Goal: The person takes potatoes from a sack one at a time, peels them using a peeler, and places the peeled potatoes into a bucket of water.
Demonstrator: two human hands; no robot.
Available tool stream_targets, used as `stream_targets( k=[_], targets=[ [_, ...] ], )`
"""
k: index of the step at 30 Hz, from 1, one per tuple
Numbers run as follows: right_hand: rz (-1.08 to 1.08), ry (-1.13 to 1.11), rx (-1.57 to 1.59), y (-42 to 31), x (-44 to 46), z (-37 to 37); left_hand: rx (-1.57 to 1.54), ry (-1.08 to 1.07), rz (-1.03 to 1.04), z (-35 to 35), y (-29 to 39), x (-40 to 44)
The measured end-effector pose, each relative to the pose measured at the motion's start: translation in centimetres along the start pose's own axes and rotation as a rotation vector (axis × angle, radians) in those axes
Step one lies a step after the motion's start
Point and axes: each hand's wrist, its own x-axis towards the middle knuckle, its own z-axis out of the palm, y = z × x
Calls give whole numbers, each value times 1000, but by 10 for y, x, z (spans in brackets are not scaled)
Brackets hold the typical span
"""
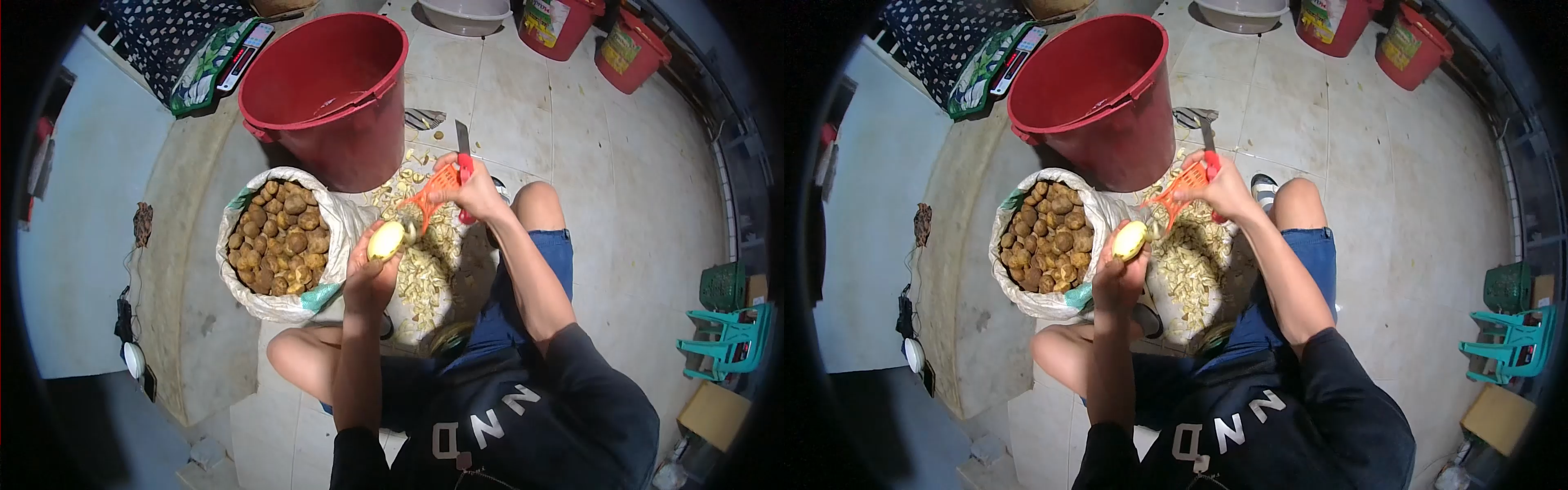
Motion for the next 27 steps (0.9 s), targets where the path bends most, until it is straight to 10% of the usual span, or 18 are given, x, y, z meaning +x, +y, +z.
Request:
stream_targets(
  k=[4, 8, 10, 16, 19, 27],
  targets=[
    [-295, -68, -70, -20, -19, 16, 209, 103, -29, 2, -5, -2],
    [21, 6, 38, -13, -5, 3, 70, 51, 48, -1, -6, 4],
    [-322, -76, 12, -27, -23, 22, 168, 51, 15, 4, -7, 1],
    [2, 10, 84, 13, 6, -6, 60, 37, 39, 6, 3, 5],
    [-66, -55, 76, 16, 3, 6, -217, 466, -26, -25, -9, 16],
    [-165, -123, 58, 22, -11, 45, 213, 633, 262, -27, -20, 13]
  ],
)
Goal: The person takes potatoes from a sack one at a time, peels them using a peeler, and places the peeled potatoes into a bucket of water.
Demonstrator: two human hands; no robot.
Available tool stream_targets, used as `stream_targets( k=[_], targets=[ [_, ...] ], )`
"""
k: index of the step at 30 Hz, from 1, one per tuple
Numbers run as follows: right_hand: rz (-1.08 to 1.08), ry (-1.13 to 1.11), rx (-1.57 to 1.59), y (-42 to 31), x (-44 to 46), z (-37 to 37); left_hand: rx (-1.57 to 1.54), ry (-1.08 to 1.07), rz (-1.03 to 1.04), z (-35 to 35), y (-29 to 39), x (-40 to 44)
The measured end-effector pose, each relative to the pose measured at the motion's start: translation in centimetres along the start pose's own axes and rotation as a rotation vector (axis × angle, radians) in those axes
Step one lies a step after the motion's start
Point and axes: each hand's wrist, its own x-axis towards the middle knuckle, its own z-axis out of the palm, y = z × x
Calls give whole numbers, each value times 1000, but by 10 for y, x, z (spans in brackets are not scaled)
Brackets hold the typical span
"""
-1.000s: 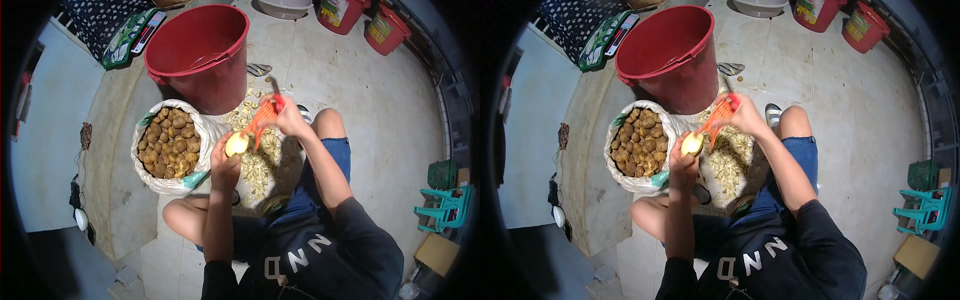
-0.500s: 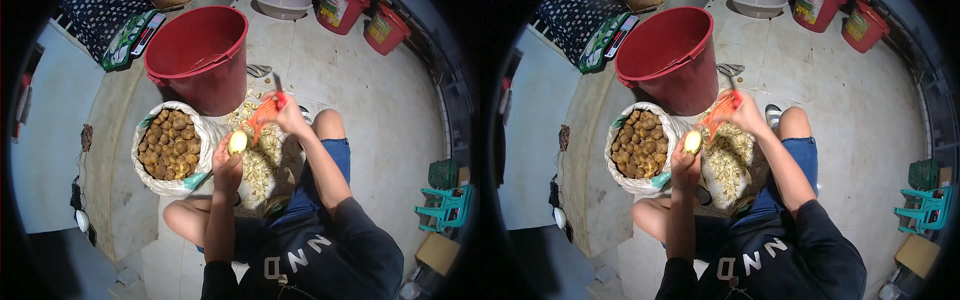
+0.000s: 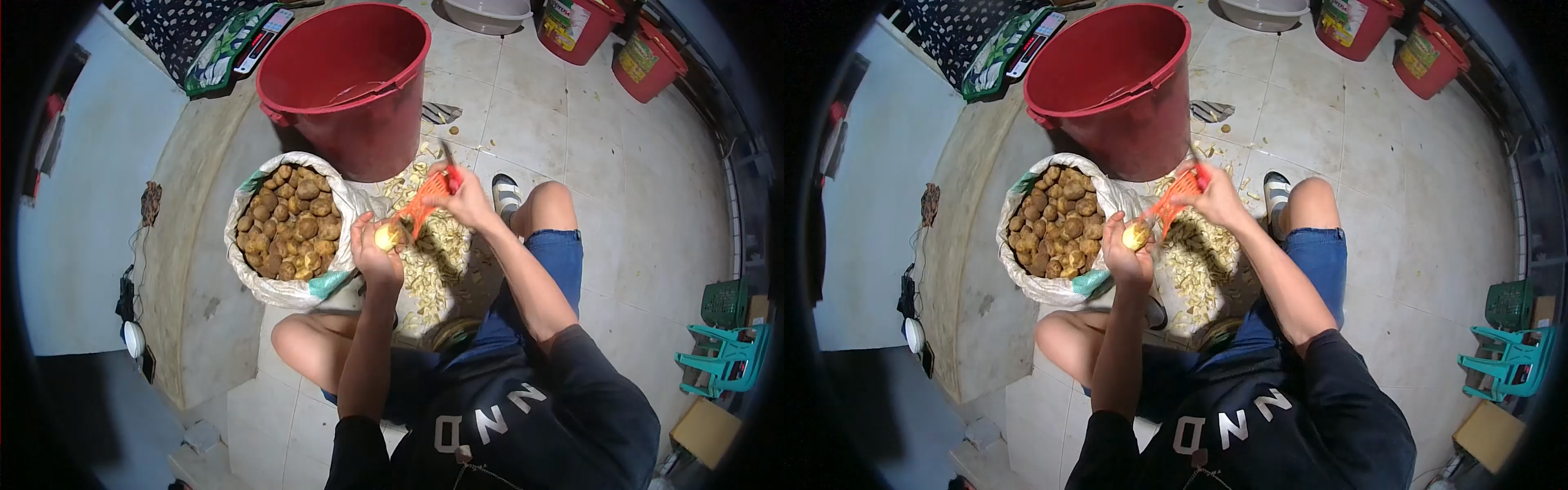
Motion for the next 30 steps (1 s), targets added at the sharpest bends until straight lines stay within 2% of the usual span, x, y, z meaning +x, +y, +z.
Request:
stream_targets(
  k=[2, 3, 5, 6, 7, 9, 11, 13, 17, 18, 20, 21, 23, 25, 27, 29, 30],
  targets=[
    [144, 96, 117, 4, 10, -14, -24, -30, -99, -3, 3, 2],
    [143, 95, 115, -4, 8, -11, -27, -31, -98, 0, 2, 4],
    [-2, -59, 47, -23, -5, 1, -11, -36, 27, 2, -3, 2],
    [-44, -29, -85, -13, -1, -2, 29, -44, 64, 2, -6, 2],
    [-38, -24, -86, -2, 2, -9, 31, -44, 57, 1, -5, -1],
    [104, 121, 52, -1, 16, -22, 79, -11, 60, 7, 1, 0],
    [98, 31, 127, -8, 10, -15, 104, -54, 100, 6, 0, 0],
    [-66, -32, -74, -6, 8, -11, 191, -92, 212, 6, -7, 0],
    [-2, -42, 92, -13, 10, -20, 297, -121, 269, 6, -5, -1],
    [9, -121, 75, -20, 4, -13, 303, -117, 262, 5, -4, -3],
    [42, -40, 27, 7, 19, -28, 508, -230, 479, 10, -3, -4],
    [71, 36, -19, 4, 23, -30, 508, -233, 478, 12, -1, -7],
    [86, 56, -10, -4, 21, -32, 297, -117, 231, 19, 3, -7],
    [-44, -139, -44, -22, 5, -11, 309, -105, 240, 15, -1, -8],
    [-16, -103, -149, 3, 16, -27, 423, -146, 336, 9, -10, -1],
    [124, 89, -38, 10, 23, -38, 309, -128, 273, 6, -12, 2],
    [30, 0, 48, 1, 17, -29, 547, -116, 427, 4, -12, 3]
  ],
)
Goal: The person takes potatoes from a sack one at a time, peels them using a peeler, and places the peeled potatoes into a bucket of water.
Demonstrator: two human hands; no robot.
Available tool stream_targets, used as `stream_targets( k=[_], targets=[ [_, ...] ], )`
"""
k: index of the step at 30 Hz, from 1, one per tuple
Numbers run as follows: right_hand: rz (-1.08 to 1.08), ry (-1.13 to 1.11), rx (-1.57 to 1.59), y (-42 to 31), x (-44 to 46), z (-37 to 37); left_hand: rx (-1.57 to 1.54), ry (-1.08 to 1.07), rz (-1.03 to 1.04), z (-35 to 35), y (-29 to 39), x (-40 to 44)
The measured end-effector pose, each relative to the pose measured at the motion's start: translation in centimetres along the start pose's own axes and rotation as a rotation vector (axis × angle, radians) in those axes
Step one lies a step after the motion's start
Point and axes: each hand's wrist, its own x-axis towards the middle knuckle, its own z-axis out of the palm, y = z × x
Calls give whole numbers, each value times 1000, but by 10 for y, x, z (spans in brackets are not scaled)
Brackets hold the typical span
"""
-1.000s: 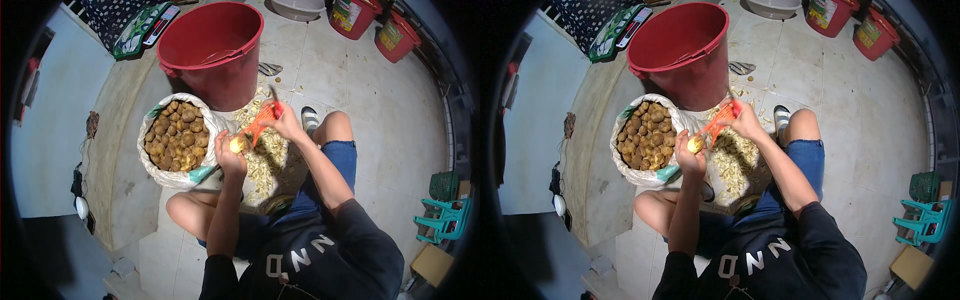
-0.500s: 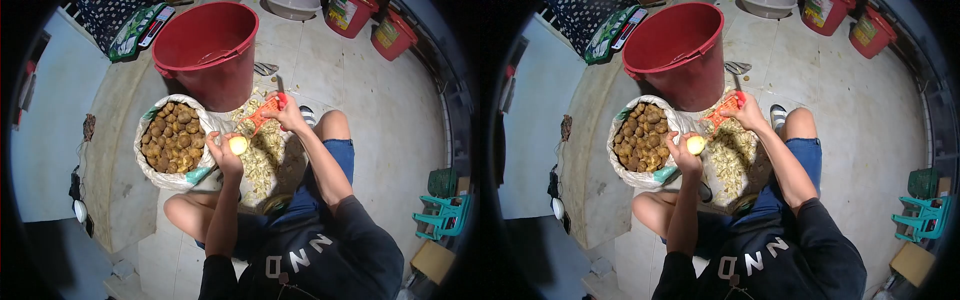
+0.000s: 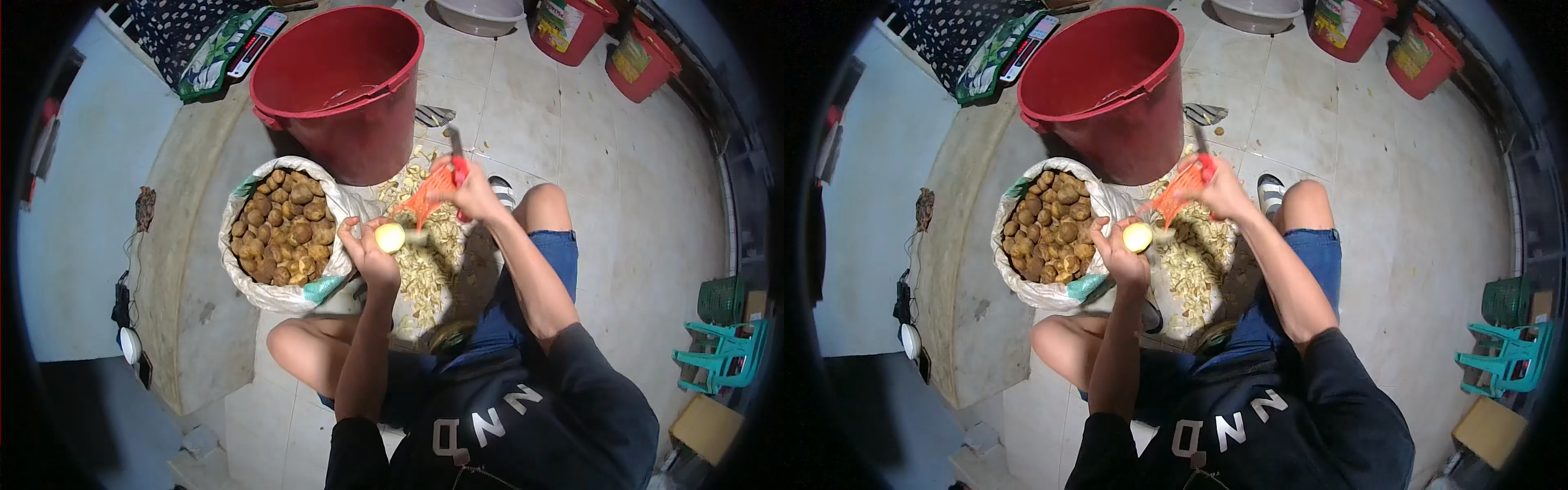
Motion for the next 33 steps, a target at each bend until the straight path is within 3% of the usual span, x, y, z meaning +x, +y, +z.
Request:
stream_targets(
  k=[1, 2, 5, 6, 7, 9, 10, 11, 13, 15, 16, 17, 19, 21, 25, 27, 29, 31, 33],
  targets=[
    [-99, -19, -137, -15, -7, 9, -219, 30, -123, -1, 4, 1],
    [-27, -17, -88, -14, -6, 5, -441, 87, -240, -2, 8, 3],
    [45, 47, -54, -12, -5, -4, -493, 144, -415, -1, 14, 5],
    [43, 103, -74, -14, 0, -6, -503, 113, -417, -3, 7, 5],
    [-33, -34, -11, -23, -8, 7, -507, 118, -413, 0, 3, 6],
    [-55, -86, -293, -26, -17, 23, -478, 163, -287, 6, -5, 2],
    [-142, -1, -276, -16, -9, 17, -501, 149, -328, 4, -5, 3],
    [71, 78, -11, -2, 1, 5, -498, 147, -330, 1, -3, 1],
    [78, 103, -23, -9, 3, -4, -672, 171, -544, 1, 13, 2],
    [-91, -46, -28, -14, -14, 21, -716, 87, -552, -6, -9, 2],
    [-127, -63, -253, -26, -20, 27, -748, 74, -554, -6, -16, 1],
    [-125, -63, -253, -14, -14, 20, -779, 60, -555, -8, -22, 0],
    [-5, 144, -27, 11, 5, -1, -783, 85, -580, -6, -7, 3],
    [19, 168, -76, 13, 8, -10, -1059, -114, -622, -15, 0, 12],
    [-4, 79, -118, 17, 6, -3, -974, 61, -865, -14, 8, 22],
    [61, 76, -191, 23, 2, -1, -952, 68, -870, -23, -8, 22],
    [74, 66, -157, 4, -1, 8, -910, -150, -826, -30, -12, 21],
    [49, -53, 48, -14, -7, 21, -879, -126, -820, -27, -6, 21],
    [-72, -59, -12, -13, -7, 26, -719, -259, -619, -24, 0, 20]
  ],
)
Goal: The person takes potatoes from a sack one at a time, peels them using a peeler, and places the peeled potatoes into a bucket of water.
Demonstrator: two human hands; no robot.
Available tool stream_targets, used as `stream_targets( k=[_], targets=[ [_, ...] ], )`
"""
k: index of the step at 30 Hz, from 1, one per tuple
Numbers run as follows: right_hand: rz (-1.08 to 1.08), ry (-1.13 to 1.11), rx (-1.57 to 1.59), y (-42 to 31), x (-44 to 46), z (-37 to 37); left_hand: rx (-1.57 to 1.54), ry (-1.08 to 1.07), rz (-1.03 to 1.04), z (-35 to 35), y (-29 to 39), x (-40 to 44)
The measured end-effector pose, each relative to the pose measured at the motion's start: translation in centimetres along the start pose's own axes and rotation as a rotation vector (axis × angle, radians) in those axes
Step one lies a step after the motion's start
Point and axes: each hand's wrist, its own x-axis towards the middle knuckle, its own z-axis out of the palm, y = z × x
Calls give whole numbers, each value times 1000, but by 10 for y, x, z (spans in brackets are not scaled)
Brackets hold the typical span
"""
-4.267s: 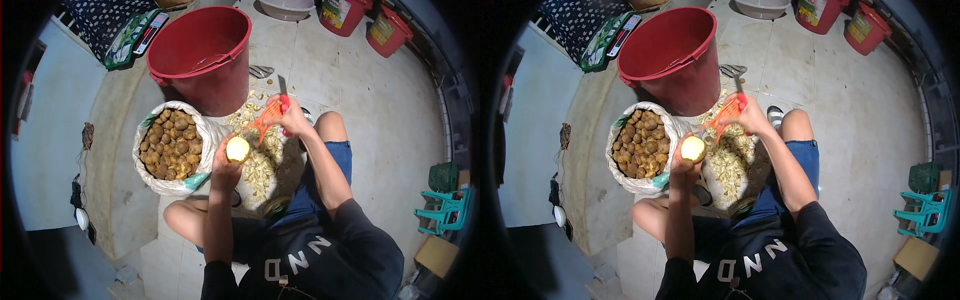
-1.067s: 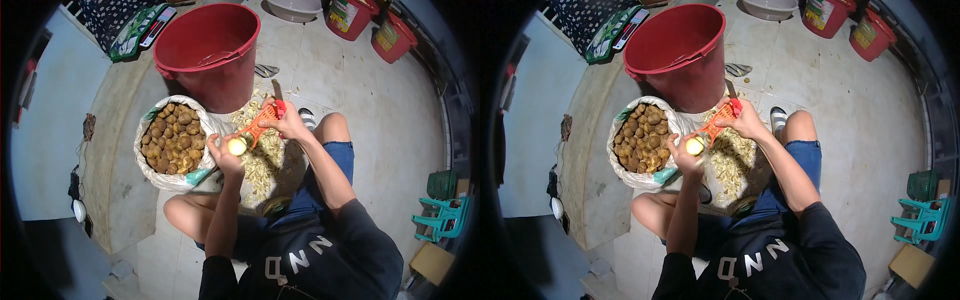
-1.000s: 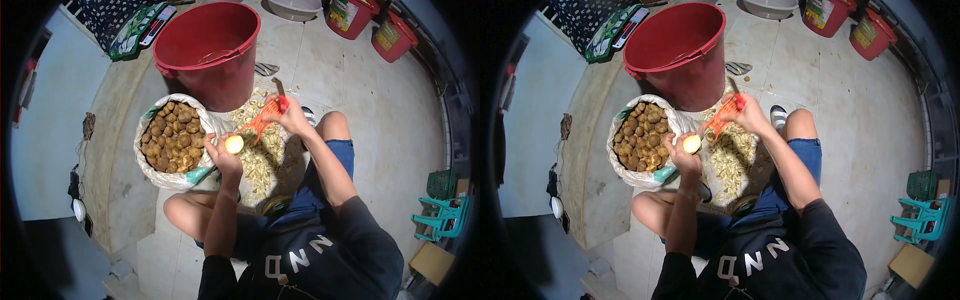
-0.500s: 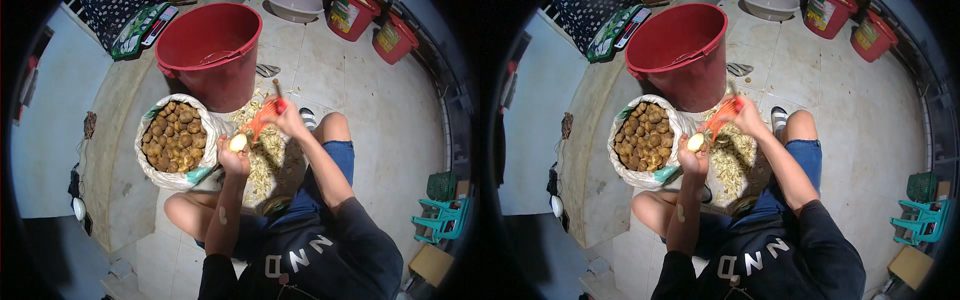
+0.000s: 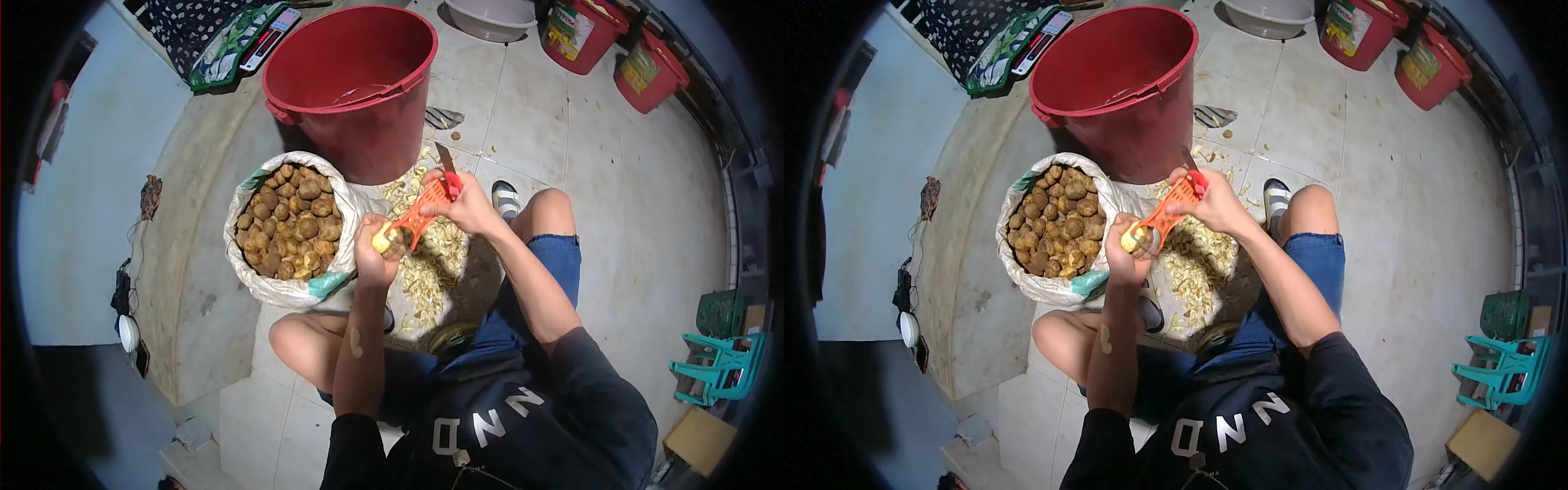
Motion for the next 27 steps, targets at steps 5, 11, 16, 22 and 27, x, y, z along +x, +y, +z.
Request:
stream_targets(
  k=[5, 11, 16, 22, 27],
  targets=[
    [116, 45, -4, 7, 4, -16, 33, -135, -41, 6, 3, -4],
    [117, 56, -56, 20, 8, -34, 153, -154, 24, 9, -2, -4],
    [27, -93, -289, 0, 5, -29, 284, -112, 43, 16, -4, -8],
    [73, -46, -162, -12, 1, -19, -38, 70, -95, 19, -13, -7],
    [145, 49, -148, 0, 2, -26, -165, 164, -156, 39, -4, -10]
  ],
)
